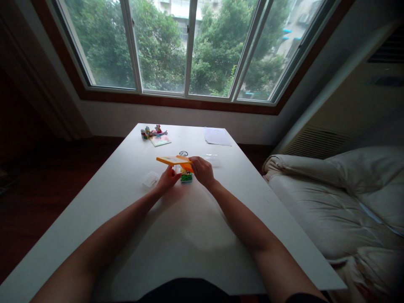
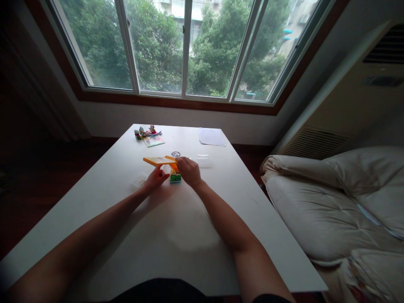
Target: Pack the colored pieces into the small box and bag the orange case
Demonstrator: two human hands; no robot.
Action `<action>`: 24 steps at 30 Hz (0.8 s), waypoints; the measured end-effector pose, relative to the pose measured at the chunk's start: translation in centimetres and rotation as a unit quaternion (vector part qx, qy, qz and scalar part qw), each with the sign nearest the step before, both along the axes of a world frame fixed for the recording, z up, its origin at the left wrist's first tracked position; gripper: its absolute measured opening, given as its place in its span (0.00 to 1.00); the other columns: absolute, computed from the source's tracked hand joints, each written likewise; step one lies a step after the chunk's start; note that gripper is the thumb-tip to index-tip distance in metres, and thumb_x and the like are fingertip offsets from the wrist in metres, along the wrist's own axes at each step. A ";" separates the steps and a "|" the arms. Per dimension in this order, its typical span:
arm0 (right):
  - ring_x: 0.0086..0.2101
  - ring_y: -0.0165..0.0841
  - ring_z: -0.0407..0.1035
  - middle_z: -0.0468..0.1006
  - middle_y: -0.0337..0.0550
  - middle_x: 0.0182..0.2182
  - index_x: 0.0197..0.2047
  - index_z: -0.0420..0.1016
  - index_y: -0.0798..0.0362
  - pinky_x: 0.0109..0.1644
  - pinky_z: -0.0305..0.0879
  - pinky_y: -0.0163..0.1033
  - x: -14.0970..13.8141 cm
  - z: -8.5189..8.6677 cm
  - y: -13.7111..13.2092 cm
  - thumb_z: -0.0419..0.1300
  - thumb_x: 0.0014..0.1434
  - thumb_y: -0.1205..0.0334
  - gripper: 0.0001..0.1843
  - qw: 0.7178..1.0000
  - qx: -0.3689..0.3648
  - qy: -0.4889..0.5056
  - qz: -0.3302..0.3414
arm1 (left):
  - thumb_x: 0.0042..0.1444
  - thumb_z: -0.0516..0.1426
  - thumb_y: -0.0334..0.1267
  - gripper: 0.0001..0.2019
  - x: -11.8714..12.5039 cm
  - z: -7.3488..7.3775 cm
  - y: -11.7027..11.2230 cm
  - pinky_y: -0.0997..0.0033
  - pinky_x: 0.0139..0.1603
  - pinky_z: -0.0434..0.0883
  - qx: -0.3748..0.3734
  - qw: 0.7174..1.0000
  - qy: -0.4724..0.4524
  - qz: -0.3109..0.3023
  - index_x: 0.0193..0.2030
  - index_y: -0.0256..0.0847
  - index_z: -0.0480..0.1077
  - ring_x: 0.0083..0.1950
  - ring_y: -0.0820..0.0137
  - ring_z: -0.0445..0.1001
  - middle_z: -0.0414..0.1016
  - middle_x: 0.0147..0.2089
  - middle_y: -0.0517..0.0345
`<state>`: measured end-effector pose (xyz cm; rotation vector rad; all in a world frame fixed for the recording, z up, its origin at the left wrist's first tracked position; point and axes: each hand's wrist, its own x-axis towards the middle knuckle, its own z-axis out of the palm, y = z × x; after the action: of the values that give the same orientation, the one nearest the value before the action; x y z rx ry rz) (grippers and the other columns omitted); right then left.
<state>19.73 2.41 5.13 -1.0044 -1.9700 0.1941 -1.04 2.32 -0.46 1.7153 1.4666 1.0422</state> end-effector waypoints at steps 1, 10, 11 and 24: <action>0.49 0.41 0.72 0.79 0.49 0.49 0.50 0.76 0.47 0.58 0.66 0.45 0.1 0.1 0.0 0.46 0.72 0.44 0.22 1.000 0.003 -0.009 0.001 | 0.54 0.62 0.44 0.26 -0.1 -0.2 0.2 0.73 0.30 0.59 0.001 1.000 0.009 0.002 0.59 0.42 0.67 0.26 0.73 0.65 0.66 0.25 0.69; 0.47 0.38 0.74 0.79 0.48 0.47 0.52 0.74 0.48 0.55 0.68 0.42 1.2 0.3 1.0 0.43 0.75 0.47 0.22 0.998 0.046 0.025 -0.021 | 0.57 0.59 0.43 0.24 -1.5 -0.2 0.7 0.73 0.32 0.62 0.065 0.996 0.046 0.032 0.61 0.42 0.68 0.29 0.72 0.67 0.67 0.29 0.67; 0.46 0.38 0.74 0.79 0.48 0.46 0.52 0.74 0.49 0.53 0.69 0.41 1.4 0.2 1.2 0.42 0.75 0.47 0.23 0.997 0.057 0.036 -0.037 | 0.58 0.59 0.42 0.25 -1.7 -0.2 0.8 0.73 0.33 0.63 0.074 0.996 0.049 0.032 0.62 0.43 0.67 0.29 0.72 0.67 0.67 0.29 0.67; 0.46 0.37 0.73 0.78 0.51 0.48 0.53 0.72 0.52 0.50 0.69 0.41 1.6 -1.7 1.3 0.47 0.75 0.56 0.16 0.974 0.181 -0.133 0.009 | 0.56 0.61 0.38 0.17 -2.1 -1.8 1.9 0.63 0.51 0.75 0.083 0.995 0.047 0.042 0.52 0.40 0.77 0.53 0.57 0.78 0.80 0.53 0.49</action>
<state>21.29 3.72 3.46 -0.8034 -2.1542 -0.2961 -3.12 4.18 -2.23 1.8534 1.5598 1.1702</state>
